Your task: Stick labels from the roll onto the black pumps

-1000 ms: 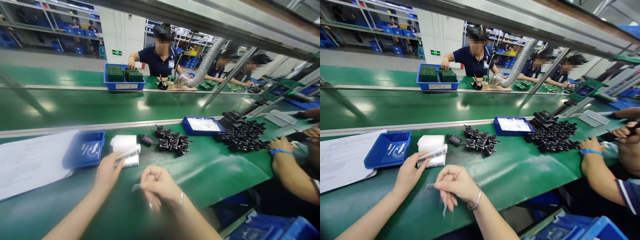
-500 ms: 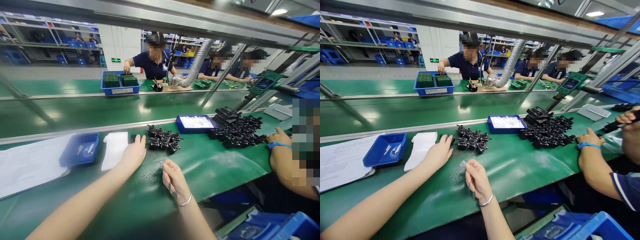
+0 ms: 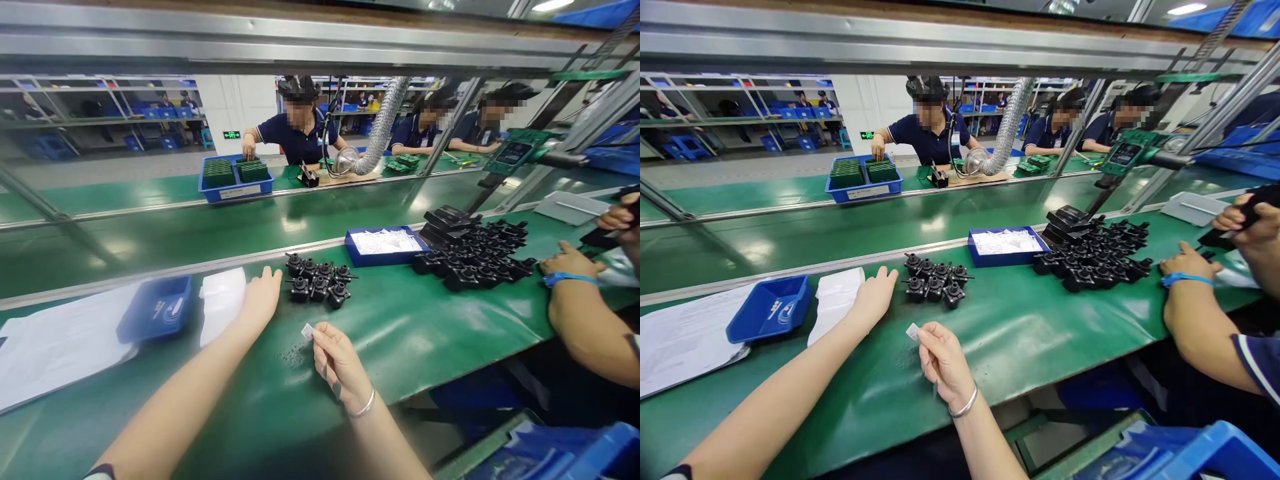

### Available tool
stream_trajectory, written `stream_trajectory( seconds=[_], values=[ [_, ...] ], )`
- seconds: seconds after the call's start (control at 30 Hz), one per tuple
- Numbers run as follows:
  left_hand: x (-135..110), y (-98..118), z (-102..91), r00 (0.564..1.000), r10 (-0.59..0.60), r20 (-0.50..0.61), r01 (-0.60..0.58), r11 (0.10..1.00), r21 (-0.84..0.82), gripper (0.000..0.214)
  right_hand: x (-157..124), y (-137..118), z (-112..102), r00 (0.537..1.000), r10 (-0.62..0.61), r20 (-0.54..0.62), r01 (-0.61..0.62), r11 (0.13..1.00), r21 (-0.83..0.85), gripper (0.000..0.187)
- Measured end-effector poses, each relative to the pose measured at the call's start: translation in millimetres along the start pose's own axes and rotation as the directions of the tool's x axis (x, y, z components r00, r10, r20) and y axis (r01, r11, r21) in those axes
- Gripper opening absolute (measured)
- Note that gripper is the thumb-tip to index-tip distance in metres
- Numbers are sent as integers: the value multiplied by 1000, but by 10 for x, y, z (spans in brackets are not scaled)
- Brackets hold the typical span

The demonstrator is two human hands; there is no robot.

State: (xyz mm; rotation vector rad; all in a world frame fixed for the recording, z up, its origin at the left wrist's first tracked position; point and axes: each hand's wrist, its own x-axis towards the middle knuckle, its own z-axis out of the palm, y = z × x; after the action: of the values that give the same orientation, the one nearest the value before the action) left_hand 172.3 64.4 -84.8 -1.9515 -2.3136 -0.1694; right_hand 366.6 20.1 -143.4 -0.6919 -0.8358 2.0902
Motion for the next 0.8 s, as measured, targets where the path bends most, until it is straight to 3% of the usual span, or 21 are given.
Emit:
stream_trajectory(
  seconds=[0.07,0.13,0.17,0.23,0.3,0.4,0.47,0.53,0.63,0.8],
  values=[
    [-52,-45,-152,998,-7,-57,4,998,-59,47,-6,3,-12,1000,-1,10,1,1000,15,26],
    [-182,-121,-324,983,-33,-182,-16,964,-265,62,-9,2,-13,1000,-6,25,5,1000,31,25],
    [-276,-161,-403,971,-44,-234,-56,912,-406,66,-7,-1,-9,999,-8,32,7,999,40,24],
    [-510,-210,-521,969,-23,-247,-155,725,-672,52,3,-11,3,999,-12,42,10,998,65,23],
    [-764,-195,-565,990,56,-130,-141,503,-853,35,14,-25,15,999,-21,40,17,995,103,21],
    [-1067,-81,-508,983,140,120,78,276,-958,36,5,-50,19,998,-47,32,40,979,200,16],
    [-1173,-8,-431,956,161,244,200,252,-947,43,-35,-59,21,997,-66,40,51,949,310,14],
    [-1213,31,-355,943,160,293,238,293,-926,51,-102,-52,35,996,-79,51,50,908,417,9],
    [-1214,39,-268,953,180,243,171,345,-923,60,-224,-4,83,992,-79,96,22,873,488,3],
    [-1230,31,-170,944,260,202,130,269,-954,49,-337,97,177,979,-64,194,-27,901,433,6]
  ],
)
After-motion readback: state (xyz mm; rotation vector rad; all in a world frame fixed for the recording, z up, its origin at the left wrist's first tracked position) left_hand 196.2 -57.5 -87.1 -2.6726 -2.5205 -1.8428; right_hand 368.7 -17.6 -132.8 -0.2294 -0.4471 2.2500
